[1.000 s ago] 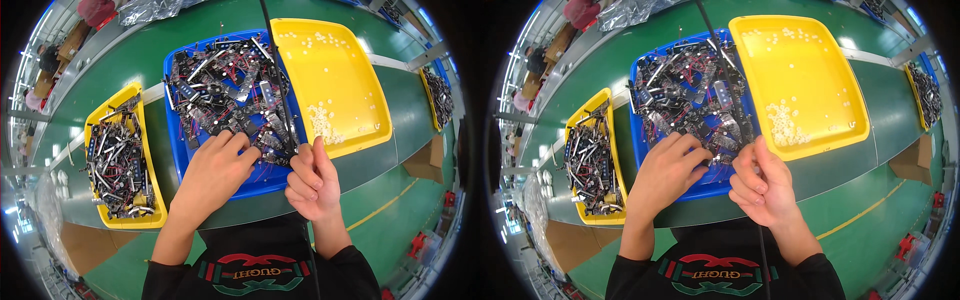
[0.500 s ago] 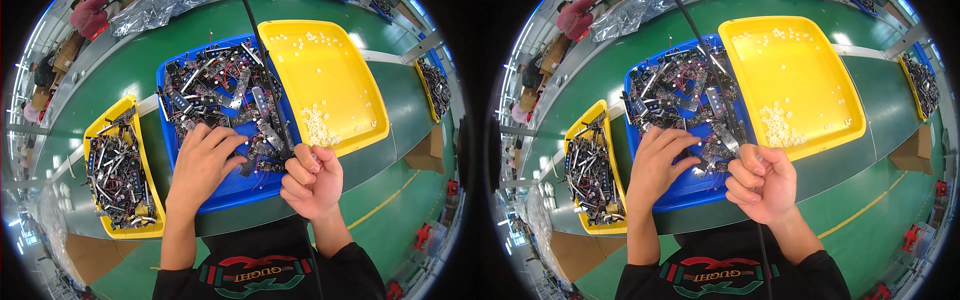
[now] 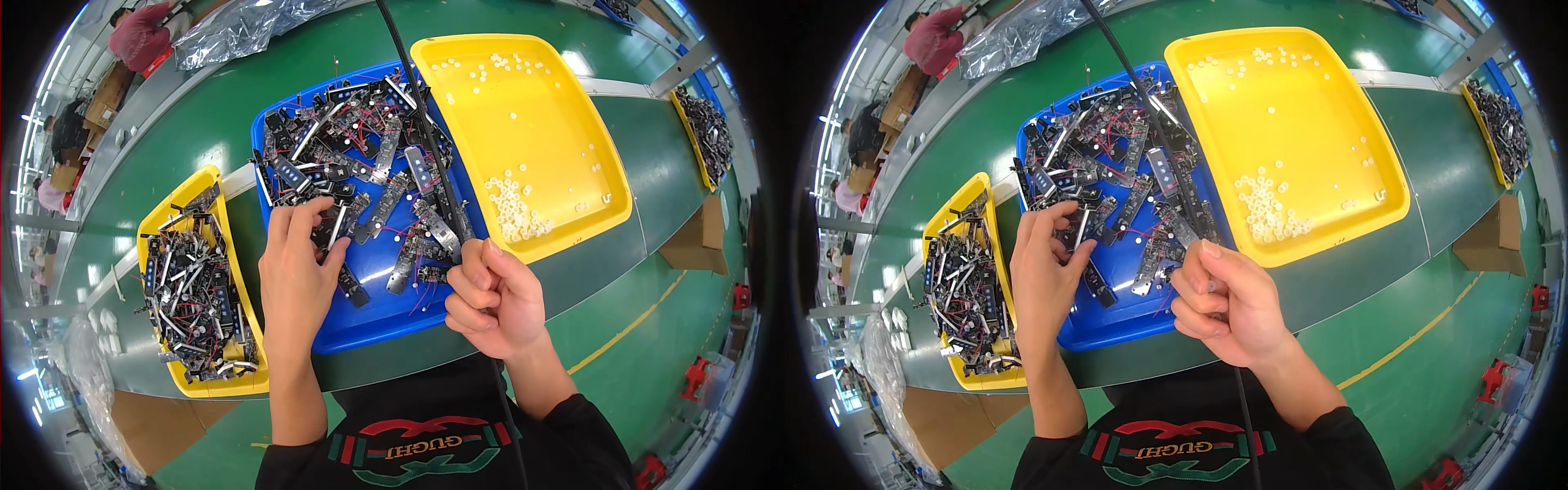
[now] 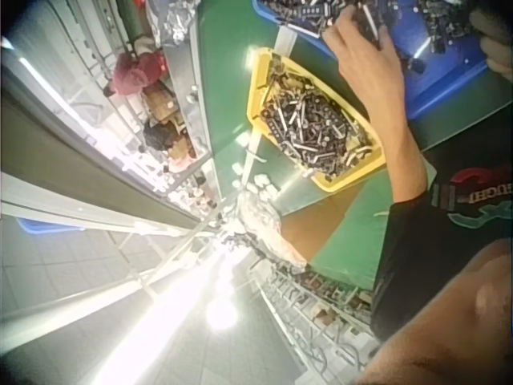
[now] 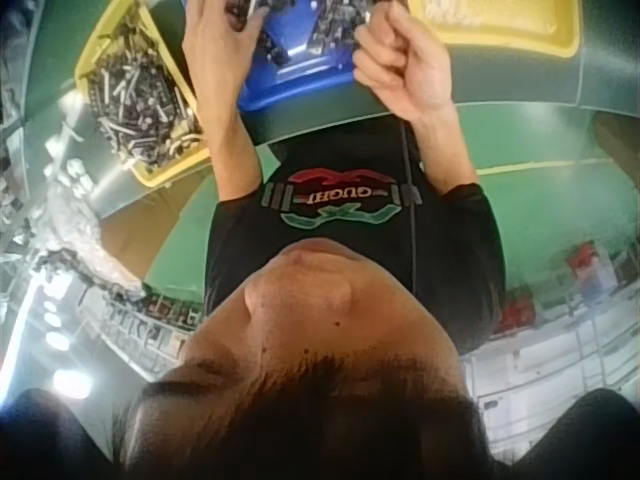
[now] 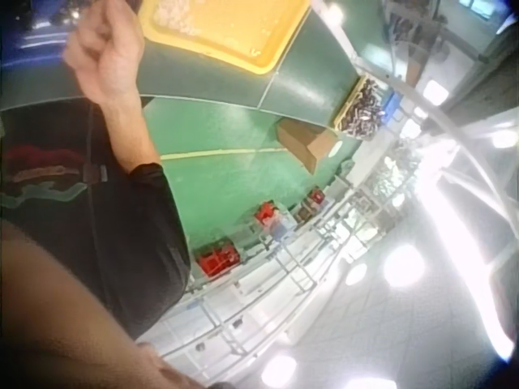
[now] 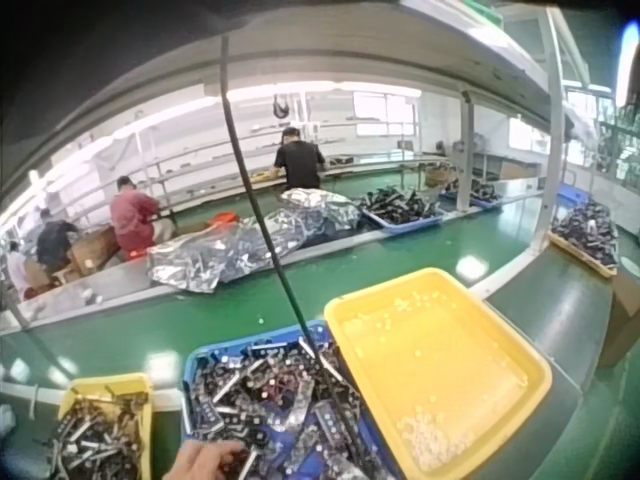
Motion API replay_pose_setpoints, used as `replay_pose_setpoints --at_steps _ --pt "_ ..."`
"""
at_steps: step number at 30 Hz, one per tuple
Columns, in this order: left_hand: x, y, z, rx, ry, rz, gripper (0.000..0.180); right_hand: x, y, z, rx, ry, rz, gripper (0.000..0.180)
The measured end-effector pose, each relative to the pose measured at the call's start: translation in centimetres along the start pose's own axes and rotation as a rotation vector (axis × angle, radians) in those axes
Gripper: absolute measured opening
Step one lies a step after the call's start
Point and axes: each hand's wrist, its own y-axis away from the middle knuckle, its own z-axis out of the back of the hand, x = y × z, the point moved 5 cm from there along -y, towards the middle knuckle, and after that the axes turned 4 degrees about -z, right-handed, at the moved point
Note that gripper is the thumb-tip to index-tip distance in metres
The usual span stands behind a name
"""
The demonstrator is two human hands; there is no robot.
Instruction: The person repeatedly picks up small electronic circuit boards from a blue tray and inserts small white plastic components into them. The person handles the boards one at a time, performing the insertion by hand, and places the finished units into a yellow tray. The process is repetitive and involves sorting and assembling small electronic parts.
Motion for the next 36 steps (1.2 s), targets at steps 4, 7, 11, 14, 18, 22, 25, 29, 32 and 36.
replay_pose_setpoints --at_steps 4,7,11,14,18,22,25,29,32,36 --pt "0.7 0.2 0.5 0.007 0.064 0.020 0.043 0.0 0.1 -0.1 -0.051 0.077 0.021 0.034" --pt "1.1 0.4 1.3 -0.081 0.357 0.018 0.046 0.0 -0.1 -0.3 -0.065 0.073 0.029 0.035" --pt "1.2 0.4 1.3 -0.094 1.100 0.114 0.053 -0.2 -0.4 -0.5 -0.047 0.051 0.027 0.035" --pt "0.2 0.7 0.7 0.046 1.462 0.134 0.061 -0.1 -0.6 -0.7 0.006 0.103 0.059 0.034" --pt "-1.3 1.3 -0.6 0.133 1.595 0.237 0.061 -0.3 -0.9 -0.8 -0.106 0.266 0.031 0.030" --pt "-1.0 1.8 -1.9 0.238 1.851 0.330 0.049 -0.5 -1.0 -1.5 -0.181 0.512 0.104 0.014" --pt "-0.7 2.2 -2.3 0.282 1.910 0.387 0.041 -0.5 -1.1 -1.3 -0.188 0.526 0.167 0.017" --pt "-0.9 2.5 -2.5 0.270 1.759 0.251 0.046 -0.3 -1.2 -0.9 -0.177 0.658 0.296 0.021" --pt "-1.5 2.5 -2.2 0.219 1.607 0.167 0.048 0.0 -1.1 -1.7 -0.172 0.742 0.396 0.027" --pt "-1.7 2.7 -2.0 0.194 1.508 0.138 0.045 0.3 -0.9 -1.9 -0.182 0.822 0.474 0.030"
